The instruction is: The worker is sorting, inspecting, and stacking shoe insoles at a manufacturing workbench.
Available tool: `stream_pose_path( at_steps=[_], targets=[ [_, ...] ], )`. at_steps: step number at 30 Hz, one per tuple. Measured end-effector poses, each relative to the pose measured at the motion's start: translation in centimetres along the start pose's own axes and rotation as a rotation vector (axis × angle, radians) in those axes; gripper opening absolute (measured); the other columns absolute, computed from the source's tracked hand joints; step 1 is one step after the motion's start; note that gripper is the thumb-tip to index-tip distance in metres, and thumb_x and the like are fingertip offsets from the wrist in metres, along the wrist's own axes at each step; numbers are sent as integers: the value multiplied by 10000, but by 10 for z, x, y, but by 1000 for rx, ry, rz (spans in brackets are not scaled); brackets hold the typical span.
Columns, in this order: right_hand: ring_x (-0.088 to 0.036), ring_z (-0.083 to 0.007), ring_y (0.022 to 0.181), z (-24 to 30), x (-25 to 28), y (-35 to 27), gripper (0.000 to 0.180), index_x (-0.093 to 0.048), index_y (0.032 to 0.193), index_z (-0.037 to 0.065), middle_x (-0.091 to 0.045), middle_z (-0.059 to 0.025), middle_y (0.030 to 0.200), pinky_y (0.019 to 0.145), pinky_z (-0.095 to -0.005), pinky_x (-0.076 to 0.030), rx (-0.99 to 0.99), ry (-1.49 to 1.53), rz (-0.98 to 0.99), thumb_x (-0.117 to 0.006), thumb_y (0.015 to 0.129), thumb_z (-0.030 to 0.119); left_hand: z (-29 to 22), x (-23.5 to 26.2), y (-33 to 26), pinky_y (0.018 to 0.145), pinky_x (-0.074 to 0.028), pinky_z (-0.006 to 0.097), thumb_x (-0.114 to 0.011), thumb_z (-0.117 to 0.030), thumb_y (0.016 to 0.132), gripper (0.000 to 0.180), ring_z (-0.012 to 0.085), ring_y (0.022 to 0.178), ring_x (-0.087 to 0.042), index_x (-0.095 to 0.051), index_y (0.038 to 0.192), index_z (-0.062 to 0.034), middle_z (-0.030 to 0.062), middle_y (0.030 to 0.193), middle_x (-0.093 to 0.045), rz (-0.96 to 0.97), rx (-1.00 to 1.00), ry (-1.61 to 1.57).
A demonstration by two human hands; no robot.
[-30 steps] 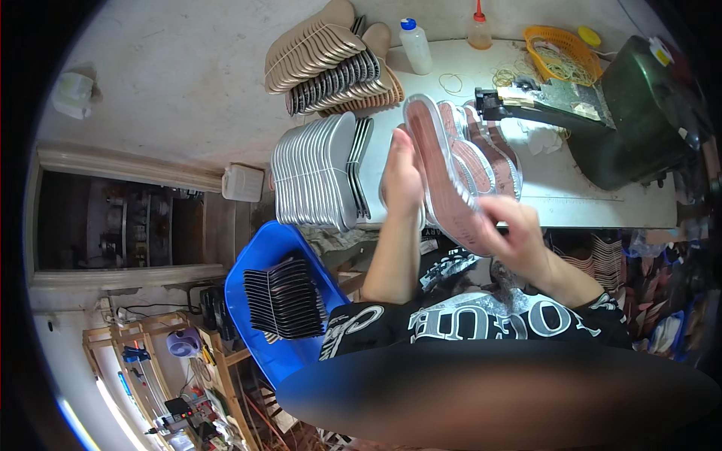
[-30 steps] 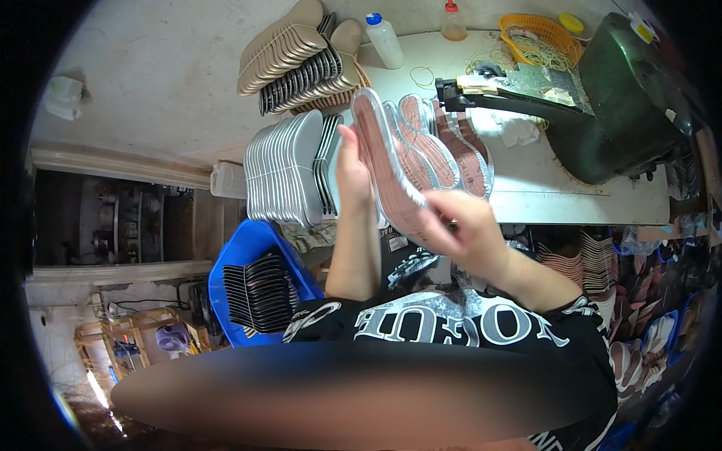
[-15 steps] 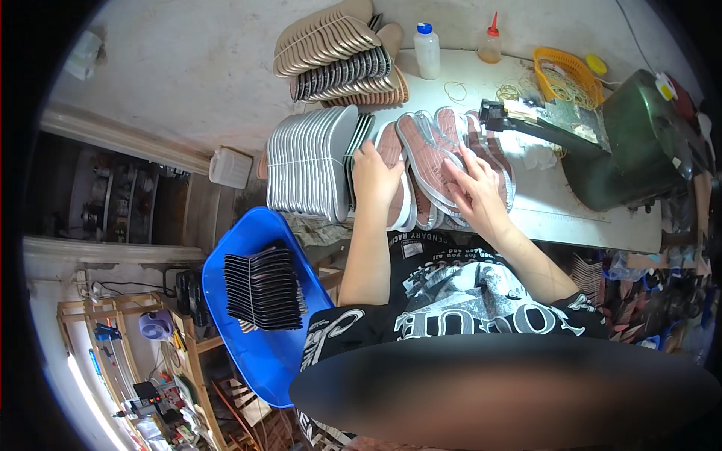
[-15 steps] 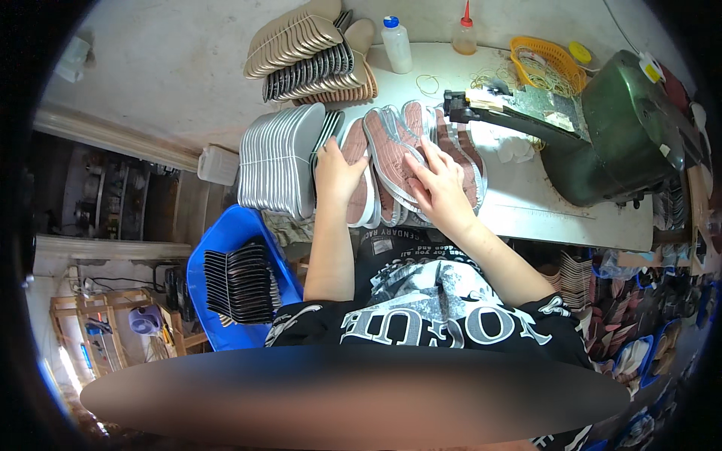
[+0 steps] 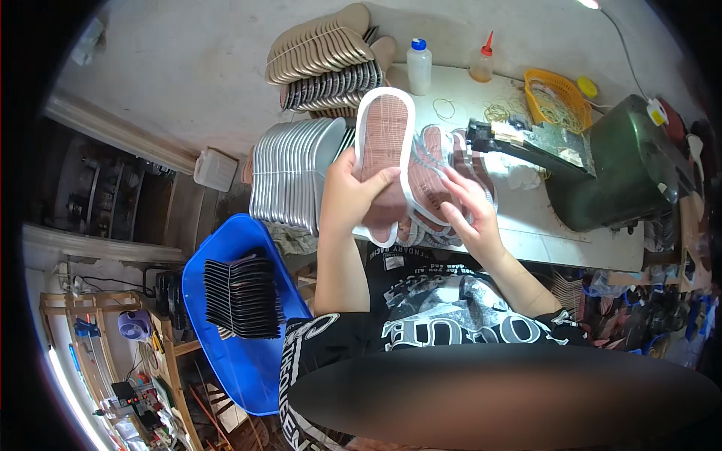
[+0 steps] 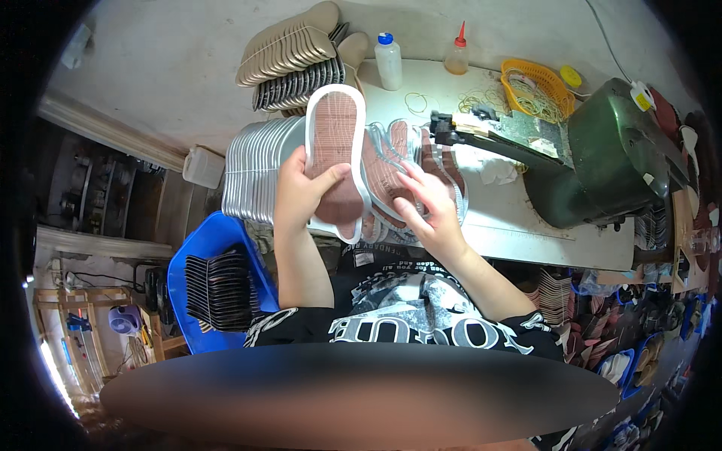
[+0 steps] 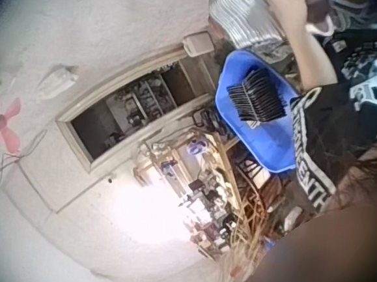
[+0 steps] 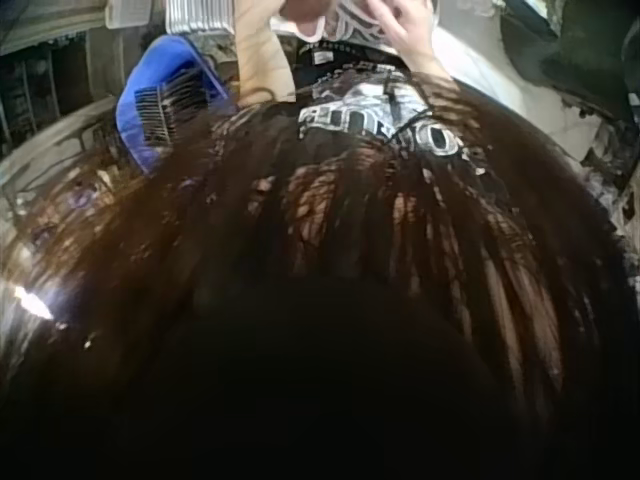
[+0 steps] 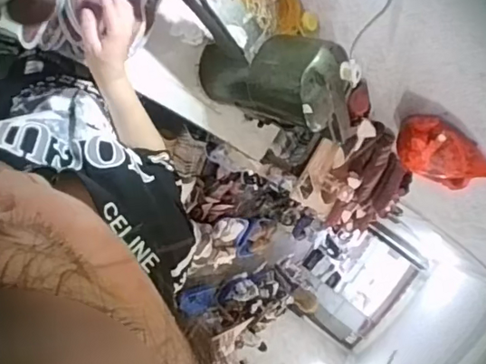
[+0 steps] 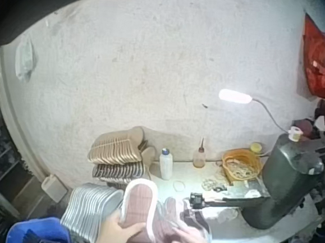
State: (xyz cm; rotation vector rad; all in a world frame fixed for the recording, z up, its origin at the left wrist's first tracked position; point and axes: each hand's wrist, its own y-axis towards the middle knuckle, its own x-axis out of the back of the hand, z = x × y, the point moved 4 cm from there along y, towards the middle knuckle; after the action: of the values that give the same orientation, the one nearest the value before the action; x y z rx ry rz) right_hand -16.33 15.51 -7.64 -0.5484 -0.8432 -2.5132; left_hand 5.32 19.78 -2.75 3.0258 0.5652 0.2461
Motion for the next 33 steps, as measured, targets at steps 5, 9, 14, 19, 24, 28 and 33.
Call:
stream_pose_path(
  at_steps=[5,9,14,19,24,28,33],
  targets=[
    [-587,-125,993,38,2,10,417,-525,1187,-15,-615,-82,1055,839,-265,-483,-368,927,156,-706,826,89,-33,-39,-15,796,-495,265,-722,-134,832,343,115,876,-620,-569,1087,38,97,1000,-664,158,-86,-305],
    [-582,-78,915,38,18,8,320,-543,1095,-8,-611,-42,998,792,-243,-481,-338,733,27,-703,826,59,-14,-54,-9,789,-486,256,-702,-281,860,415,118,874,-616,-573,1103,31,83,992,-666,135,-30,-357],
    [-601,-107,913,16,22,5,410,-563,1093,-10,-624,-48,997,763,-263,-498,-494,1544,281,-631,899,345,-2,-80,-14,762,-491,250,-688,-285,872,407,101,834,-613,-560,1101,26,79,981,-660,249,76,-597],
    [-609,-108,879,-7,11,4,521,-578,1147,-7,-635,-49,1029,738,-252,-495,-460,1471,216,-772,782,310,-1,-112,-22,780,-490,244,-705,-203,849,359,97,848,-608,-552,1085,21,70,978,-652,388,116,-675],
    [-551,-55,643,-17,42,6,282,-682,856,-4,-628,-1,739,559,-192,-412,-509,1111,425,-760,799,261,-2,-111,-22,780,-490,254,-725,-213,832,379,101,854,-610,-554,1075,22,70,972,-653,355,47,-568],
    [-463,-32,507,1,61,17,234,-678,689,0,-543,33,567,460,-206,-349,-487,705,388,-709,840,177,9,-109,-15,754,-502,274,-776,-242,777,417,128,849,-626,-564,1023,20,89,940,-663,155,-32,-266],
    [-451,-13,520,13,59,12,194,-683,752,-14,-534,50,579,466,-194,-363,-438,581,350,-689,848,154,-5,-110,-8,742,-509,279,-820,-244,711,472,139,826,-633,-570,999,34,104,907,-667,201,-29,-177]
  ],
)
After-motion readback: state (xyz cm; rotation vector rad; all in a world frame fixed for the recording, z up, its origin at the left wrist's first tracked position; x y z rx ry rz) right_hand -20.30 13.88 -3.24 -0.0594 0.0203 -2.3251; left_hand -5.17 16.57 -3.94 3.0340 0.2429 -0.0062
